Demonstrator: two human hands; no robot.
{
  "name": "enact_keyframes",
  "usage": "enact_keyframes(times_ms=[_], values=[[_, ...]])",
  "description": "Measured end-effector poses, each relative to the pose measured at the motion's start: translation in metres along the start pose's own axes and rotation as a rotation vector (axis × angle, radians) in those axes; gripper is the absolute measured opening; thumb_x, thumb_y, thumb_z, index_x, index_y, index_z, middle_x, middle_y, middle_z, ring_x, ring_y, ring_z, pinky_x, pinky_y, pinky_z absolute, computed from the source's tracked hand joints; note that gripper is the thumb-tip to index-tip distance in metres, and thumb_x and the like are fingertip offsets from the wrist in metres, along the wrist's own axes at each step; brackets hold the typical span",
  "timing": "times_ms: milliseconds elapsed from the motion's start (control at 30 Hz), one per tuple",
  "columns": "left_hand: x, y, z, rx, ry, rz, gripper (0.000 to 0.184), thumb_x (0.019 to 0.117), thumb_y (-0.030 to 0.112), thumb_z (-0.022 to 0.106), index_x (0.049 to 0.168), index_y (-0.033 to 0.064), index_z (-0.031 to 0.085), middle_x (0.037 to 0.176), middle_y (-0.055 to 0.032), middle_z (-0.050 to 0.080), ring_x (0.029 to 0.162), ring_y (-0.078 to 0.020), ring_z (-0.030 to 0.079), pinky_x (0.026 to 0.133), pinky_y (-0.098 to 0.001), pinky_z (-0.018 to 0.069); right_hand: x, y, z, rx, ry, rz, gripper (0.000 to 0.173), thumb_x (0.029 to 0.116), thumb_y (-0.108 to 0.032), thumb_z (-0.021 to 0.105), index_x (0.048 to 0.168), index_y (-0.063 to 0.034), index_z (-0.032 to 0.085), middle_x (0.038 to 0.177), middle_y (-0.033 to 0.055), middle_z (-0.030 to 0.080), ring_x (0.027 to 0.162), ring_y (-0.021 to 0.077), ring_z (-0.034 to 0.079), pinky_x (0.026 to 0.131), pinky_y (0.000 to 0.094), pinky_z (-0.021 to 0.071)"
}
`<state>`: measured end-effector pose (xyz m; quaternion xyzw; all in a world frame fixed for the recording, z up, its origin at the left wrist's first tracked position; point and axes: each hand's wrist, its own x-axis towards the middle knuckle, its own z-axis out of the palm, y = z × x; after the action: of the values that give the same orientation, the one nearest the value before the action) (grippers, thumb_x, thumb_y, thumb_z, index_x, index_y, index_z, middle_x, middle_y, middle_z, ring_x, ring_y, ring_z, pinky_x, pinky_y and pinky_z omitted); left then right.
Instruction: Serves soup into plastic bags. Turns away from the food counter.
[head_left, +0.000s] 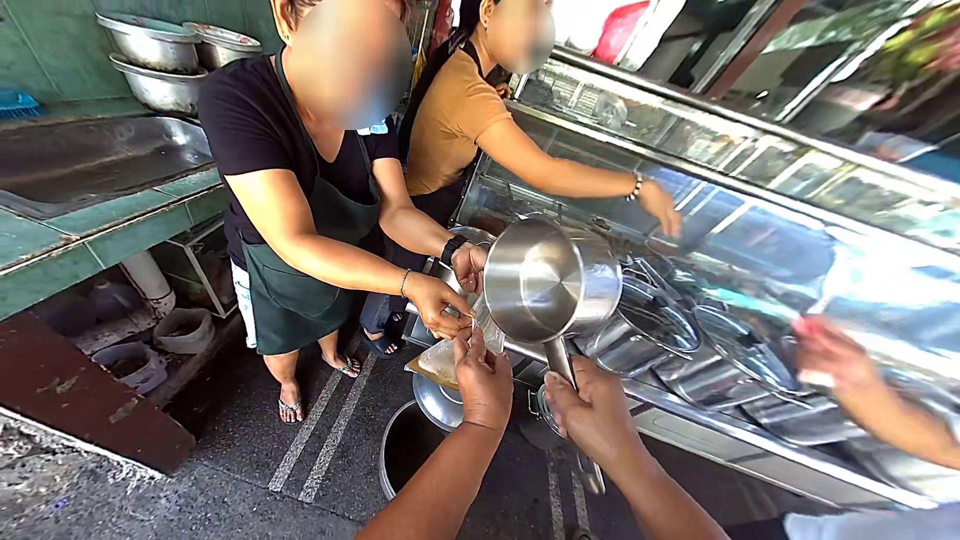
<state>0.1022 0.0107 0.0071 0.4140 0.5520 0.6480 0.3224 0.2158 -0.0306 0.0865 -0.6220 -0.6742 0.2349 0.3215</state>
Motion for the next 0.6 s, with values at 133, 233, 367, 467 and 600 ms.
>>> enact_keyframes(times_ms=[133, 233, 367, 467, 600], values=[[0.001, 0.002, -0.011, -0.012, 0.002, 0.043, 0.049, 0.0850, -0.001, 0.077, 0.132, -0.0064, 0.064, 0.126, -0.0200, 0.057, 0.077, -0.0114, 0.061, 0.070, -0.0246, 0.0559, -0.006, -0.005, -0.010, 0.556, 0.037, 0.168, 0.016, 0.1055, -0.009, 0.045, 0.106, -0.0002, 0.058, 0.066, 0.0017, 0.057, 0.044, 0.0079, 0.051, 0.041, 0.0219, 0.0495], [0.004, 0.001, -0.022, 0.018, 0.010, 0.113, 0.041, 0.0855, -0.001, 0.076, 0.126, -0.0054, 0.069, 0.120, -0.0191, 0.061, 0.075, -0.0110, 0.063, 0.069, -0.0252, 0.0566, -0.011, 0.022, -0.033, 0.969, -0.013, 0.308, 0.025, 0.1096, -0.011, 0.034, 0.106, -0.0017, 0.057, 0.063, -0.0012, 0.052, 0.042, 0.0030, 0.048, 0.039, 0.0175, 0.0471], [0.007, -0.014, -0.038, 0.073, 0.036, 0.292, 0.030, 0.0885, 0.001, 0.075, 0.118, -0.0032, 0.073, 0.121, -0.0154, 0.066, 0.082, -0.0082, 0.067, 0.074, -0.0233, 0.0592, -0.039, 0.111, -0.050, 1.108, -0.243, 0.406, 0.018, 0.1000, -0.017, 0.048, 0.108, -0.0079, 0.062, 0.063, -0.0054, 0.054, 0.042, 0.0015, 0.050, 0.039, 0.0176, 0.0477], [0.009, -0.022, -0.047, 0.078, 0.078, 0.382, 0.028, 0.0872, 0.000, 0.076, 0.115, -0.0033, 0.073, 0.120, -0.0122, 0.068, 0.086, -0.0058, 0.069, 0.076, -0.0216, 0.0614, -0.064, 0.161, -0.035, 0.963, -0.280, 0.557, 0.018, 0.0961, -0.012, 0.050, 0.108, -0.0064, 0.062, 0.064, -0.0045, 0.057, 0.043, 0.0029, 0.051, 0.039, 0.0191, 0.0464], [0.020, -0.023, -0.060, 0.257, 0.155, 0.507, 0.023, 0.0868, 0.001, 0.074, 0.109, -0.0041, 0.075, 0.117, -0.0127, 0.070, 0.091, -0.0086, 0.071, 0.079, -0.0244, 0.0622, -0.061, 0.231, 0.010, 0.918, -0.270, 0.846, 0.017, 0.0982, -0.004, 0.043, 0.105, -0.0011, 0.058, 0.066, 0.0006, 0.059, 0.045, 0.0064, 0.052, 0.041, 0.0212, 0.0469]])
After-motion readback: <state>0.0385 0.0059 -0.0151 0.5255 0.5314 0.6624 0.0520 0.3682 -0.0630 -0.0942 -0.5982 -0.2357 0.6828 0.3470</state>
